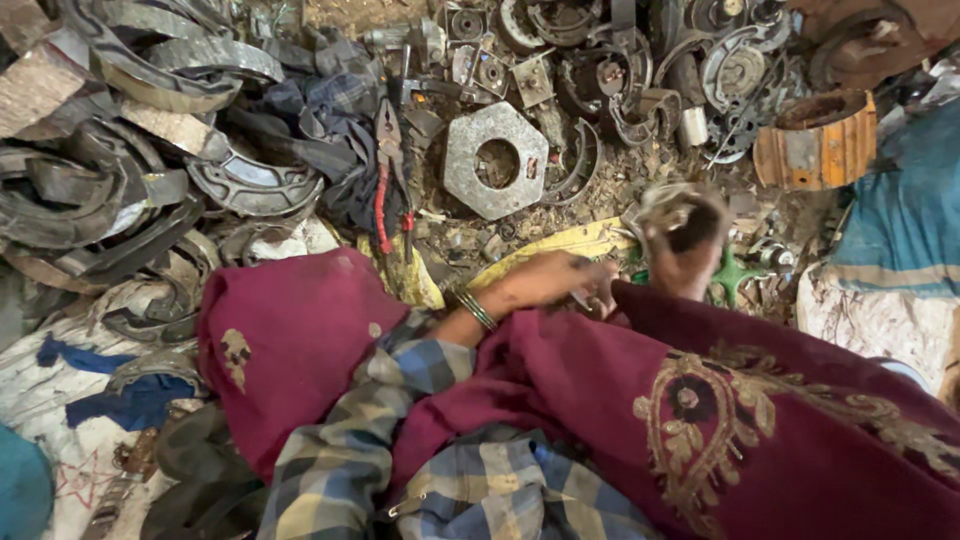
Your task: The person sits on the ground among scrap metal and uses a hammer and chisel to strike and separate components of a metal part. They repeatedly position the chisel and strike it to break apart the piece, then inspect the separated parts.
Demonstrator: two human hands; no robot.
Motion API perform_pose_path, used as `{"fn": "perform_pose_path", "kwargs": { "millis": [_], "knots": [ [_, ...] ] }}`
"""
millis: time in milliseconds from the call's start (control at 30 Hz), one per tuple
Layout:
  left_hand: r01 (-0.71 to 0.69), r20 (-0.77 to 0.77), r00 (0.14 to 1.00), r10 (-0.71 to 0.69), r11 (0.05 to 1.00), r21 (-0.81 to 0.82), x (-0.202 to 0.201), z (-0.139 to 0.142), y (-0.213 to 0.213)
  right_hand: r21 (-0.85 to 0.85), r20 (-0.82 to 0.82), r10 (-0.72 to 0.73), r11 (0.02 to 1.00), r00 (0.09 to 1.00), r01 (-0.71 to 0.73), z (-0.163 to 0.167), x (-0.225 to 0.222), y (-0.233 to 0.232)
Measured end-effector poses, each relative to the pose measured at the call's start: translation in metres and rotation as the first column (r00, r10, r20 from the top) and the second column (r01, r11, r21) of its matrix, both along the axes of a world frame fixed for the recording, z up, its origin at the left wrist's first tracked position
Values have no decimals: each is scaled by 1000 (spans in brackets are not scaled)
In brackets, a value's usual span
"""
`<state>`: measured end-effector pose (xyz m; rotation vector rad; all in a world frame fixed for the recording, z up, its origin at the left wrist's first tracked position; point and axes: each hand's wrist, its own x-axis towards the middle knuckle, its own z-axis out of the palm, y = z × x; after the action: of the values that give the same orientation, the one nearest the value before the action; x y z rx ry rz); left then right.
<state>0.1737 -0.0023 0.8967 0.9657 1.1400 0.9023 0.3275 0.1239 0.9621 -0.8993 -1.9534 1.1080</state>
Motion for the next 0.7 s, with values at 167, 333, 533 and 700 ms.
{"fn": "perform_pose_path", "kwargs": {
  "millis": [167,333,533,700],
  "knots": [
    [-425,92,899,429,903,-56,-46,-25,10,-436,123,162,895,979,-93,9,10,-16],
    [-766,73,630,773,634,-101,-85,-42,13,-449,407,372,877,835,-172,37,-9,11],
    [-833,184,516,837,540,-122,-98,-64,23,-218,912,390,726,129,-652,150,-66,41],
    [-834,208,498,842,531,-149,-102,-76,35,-182,955,276,268,-105,-946,192,-132,19]
  ]
}}
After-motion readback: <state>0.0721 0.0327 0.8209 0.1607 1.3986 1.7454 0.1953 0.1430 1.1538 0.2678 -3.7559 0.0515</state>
